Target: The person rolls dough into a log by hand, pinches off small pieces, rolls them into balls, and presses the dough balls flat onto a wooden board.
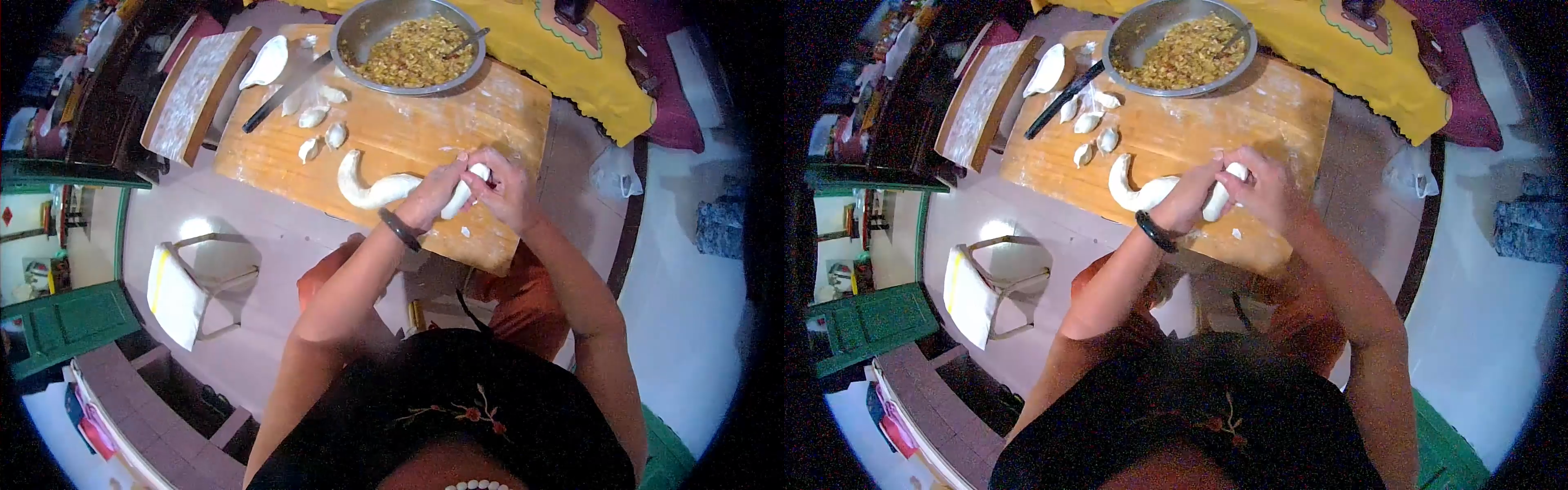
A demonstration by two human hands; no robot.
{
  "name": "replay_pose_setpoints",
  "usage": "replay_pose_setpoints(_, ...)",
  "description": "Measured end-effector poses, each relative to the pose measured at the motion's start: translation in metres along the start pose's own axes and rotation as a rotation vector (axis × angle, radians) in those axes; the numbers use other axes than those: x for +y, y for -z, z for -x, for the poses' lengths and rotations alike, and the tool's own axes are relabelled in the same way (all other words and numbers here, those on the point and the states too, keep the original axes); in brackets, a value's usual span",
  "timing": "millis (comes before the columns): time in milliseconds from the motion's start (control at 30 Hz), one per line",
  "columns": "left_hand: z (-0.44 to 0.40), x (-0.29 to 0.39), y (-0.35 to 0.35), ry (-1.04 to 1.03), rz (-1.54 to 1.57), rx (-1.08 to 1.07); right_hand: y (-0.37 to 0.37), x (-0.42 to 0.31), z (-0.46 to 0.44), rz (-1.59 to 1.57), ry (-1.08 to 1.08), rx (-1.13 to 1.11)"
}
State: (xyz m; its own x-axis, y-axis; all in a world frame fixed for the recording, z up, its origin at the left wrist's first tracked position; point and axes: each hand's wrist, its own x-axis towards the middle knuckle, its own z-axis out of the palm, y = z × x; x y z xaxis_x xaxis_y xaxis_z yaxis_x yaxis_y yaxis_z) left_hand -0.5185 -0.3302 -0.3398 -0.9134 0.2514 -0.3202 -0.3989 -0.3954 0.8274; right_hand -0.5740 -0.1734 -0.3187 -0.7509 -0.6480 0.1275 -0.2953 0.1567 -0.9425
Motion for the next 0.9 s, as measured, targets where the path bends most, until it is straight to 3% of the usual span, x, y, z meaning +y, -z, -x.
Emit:
replay_pose_setpoints(267,0.014,-0.005,0.008,0.039,0.161,0.033,-0.027,-0.011,0.000,-0.138,-0.032,0.035)
replay_pose_setpoints(600,0.030,-0.004,0.008,-0.072,0.058,0.059,-0.032,0.009,0.003,0.468,0.219,0.099)
replay_pose_setpoints(700,0.032,0.000,0.008,-0.079,0.055,0.045,-0.027,-0.002,0.003,0.401,0.079,0.002)
replay_pose_setpoints(800,0.017,-0.025,0.010,-0.141,0.122,0.104,-0.042,0.026,0.001,0.342,0.314,0.234)
replay_pose_setpoints(900,0.008,-0.047,0.008,-0.259,0.082,0.163,-0.030,-0.022,0.000,0.232,0.128,0.013)
